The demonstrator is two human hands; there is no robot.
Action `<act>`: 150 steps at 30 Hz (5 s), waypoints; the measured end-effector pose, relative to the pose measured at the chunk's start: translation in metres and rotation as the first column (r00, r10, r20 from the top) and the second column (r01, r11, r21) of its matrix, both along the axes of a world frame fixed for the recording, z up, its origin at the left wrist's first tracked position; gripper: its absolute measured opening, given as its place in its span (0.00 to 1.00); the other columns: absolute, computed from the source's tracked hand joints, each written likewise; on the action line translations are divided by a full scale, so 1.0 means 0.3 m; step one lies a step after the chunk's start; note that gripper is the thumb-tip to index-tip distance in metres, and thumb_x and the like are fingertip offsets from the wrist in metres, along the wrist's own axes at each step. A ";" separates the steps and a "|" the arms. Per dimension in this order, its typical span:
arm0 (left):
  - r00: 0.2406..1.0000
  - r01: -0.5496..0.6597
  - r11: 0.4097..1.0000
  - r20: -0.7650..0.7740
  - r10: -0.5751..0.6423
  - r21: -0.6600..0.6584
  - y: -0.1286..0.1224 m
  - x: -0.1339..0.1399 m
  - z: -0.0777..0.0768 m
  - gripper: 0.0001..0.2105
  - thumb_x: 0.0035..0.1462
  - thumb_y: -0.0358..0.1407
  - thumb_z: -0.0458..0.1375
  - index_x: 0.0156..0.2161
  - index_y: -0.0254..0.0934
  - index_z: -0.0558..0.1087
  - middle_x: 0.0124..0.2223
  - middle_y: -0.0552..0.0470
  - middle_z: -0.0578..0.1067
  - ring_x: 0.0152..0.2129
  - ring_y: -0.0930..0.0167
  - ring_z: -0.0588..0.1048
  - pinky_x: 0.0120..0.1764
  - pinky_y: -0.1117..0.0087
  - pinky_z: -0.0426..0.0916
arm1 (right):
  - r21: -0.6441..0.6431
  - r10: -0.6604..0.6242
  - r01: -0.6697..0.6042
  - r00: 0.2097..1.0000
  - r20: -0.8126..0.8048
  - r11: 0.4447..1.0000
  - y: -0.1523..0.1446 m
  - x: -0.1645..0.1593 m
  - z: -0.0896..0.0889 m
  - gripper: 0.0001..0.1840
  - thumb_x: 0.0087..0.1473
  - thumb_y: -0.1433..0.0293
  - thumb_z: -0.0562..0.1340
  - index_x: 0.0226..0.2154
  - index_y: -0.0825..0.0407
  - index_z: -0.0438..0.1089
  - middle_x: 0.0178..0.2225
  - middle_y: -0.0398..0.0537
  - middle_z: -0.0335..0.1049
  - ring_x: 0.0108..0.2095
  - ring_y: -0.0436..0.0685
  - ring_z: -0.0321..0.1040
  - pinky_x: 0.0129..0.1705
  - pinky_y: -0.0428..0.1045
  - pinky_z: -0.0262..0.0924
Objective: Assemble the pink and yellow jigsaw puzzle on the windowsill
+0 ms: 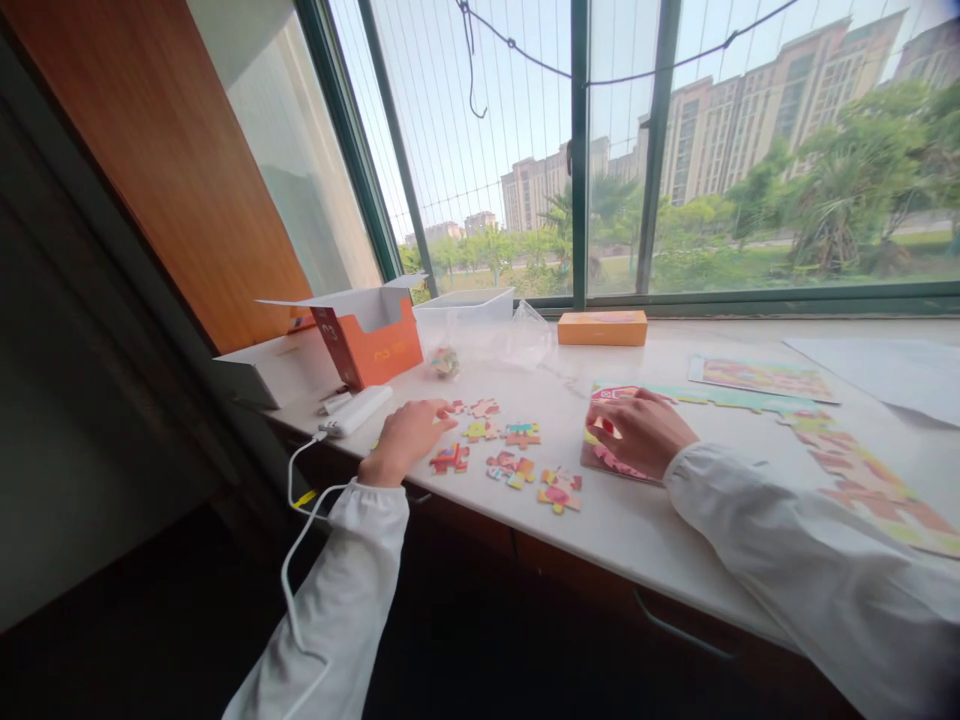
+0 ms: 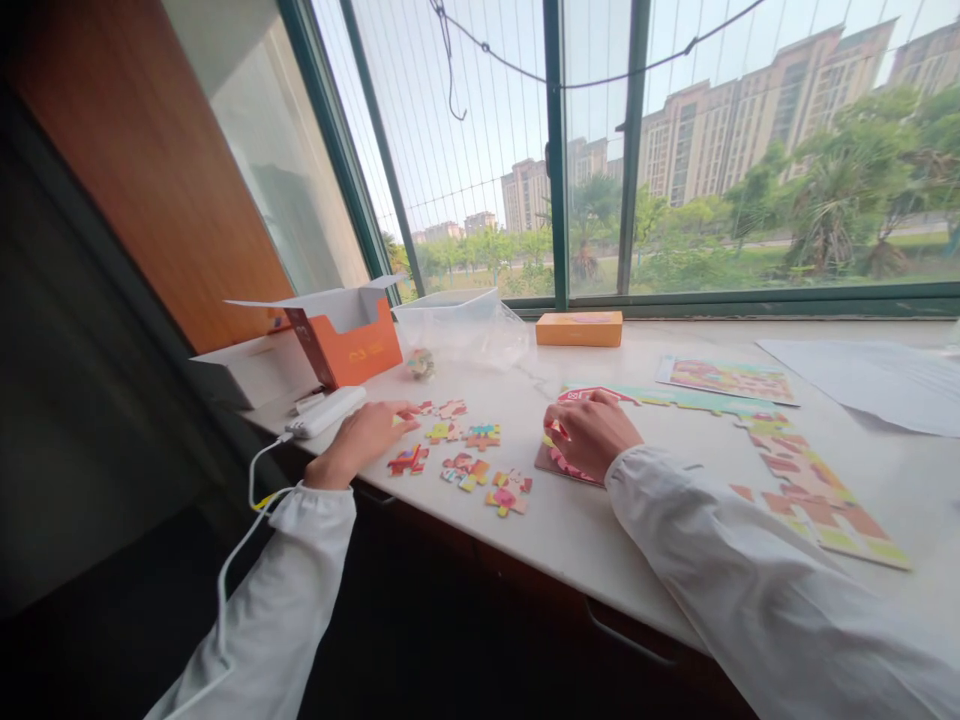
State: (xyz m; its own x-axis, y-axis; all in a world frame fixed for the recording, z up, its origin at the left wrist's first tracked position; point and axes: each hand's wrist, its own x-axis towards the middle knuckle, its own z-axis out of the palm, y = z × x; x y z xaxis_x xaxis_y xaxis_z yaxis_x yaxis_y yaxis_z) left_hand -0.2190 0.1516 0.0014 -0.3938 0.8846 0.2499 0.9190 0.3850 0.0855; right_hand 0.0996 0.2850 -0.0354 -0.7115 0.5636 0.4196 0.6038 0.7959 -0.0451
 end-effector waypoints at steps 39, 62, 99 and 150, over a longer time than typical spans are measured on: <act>0.753 0.624 0.765 0.138 -0.644 0.161 -0.012 0.153 0.002 0.26 0.47 0.46 0.67 0.52 0.44 0.74 0.48 0.51 0.78 0.45 0.64 0.74 0.51 0.65 0.66 | -0.052 0.211 -0.221 0.967 -0.141 0.974 -0.075 -0.057 0.018 0.09 0.62 0.65 0.58 0.36 0.47 0.73 0.30 0.41 0.77 0.32 0.52 0.71 0.45 0.52 0.48; 0.625 0.723 0.538 -0.080 -0.776 0.433 0.350 0.411 -0.055 0.26 0.46 0.33 0.66 0.53 0.36 0.71 0.45 0.47 0.77 0.37 0.68 0.76 0.44 0.66 0.72 | 0.023 0.021 -0.015 0.966 -0.259 1.000 0.097 0.033 -0.006 0.28 0.52 0.51 0.66 0.50 0.48 0.66 0.39 0.47 0.77 0.42 0.58 0.73 0.46 0.54 0.51; 0.651 0.714 0.551 -0.121 -0.749 0.432 0.351 0.416 -0.065 0.25 0.53 0.39 0.66 0.55 0.42 0.67 0.49 0.52 0.76 0.35 0.71 0.77 0.40 0.69 0.72 | 0.202 0.073 -0.048 0.990 -0.120 0.978 0.139 0.113 0.064 0.25 0.57 0.51 0.62 0.51 0.46 0.70 0.39 0.49 0.78 0.38 0.57 0.71 0.47 0.53 0.48; 0.997 -0.030 0.918 0.071 0.002 0.396 -0.257 0.149 -0.175 0.22 0.54 0.53 0.60 0.50 0.43 0.74 0.46 0.44 0.80 0.38 0.60 0.78 0.32 0.67 0.68 | -0.024 0.476 -0.476 0.879 -0.010 0.879 -0.137 -0.055 0.028 0.18 0.65 0.56 0.53 0.40 0.43 0.75 0.37 0.46 0.78 0.37 0.55 0.71 0.44 0.54 0.51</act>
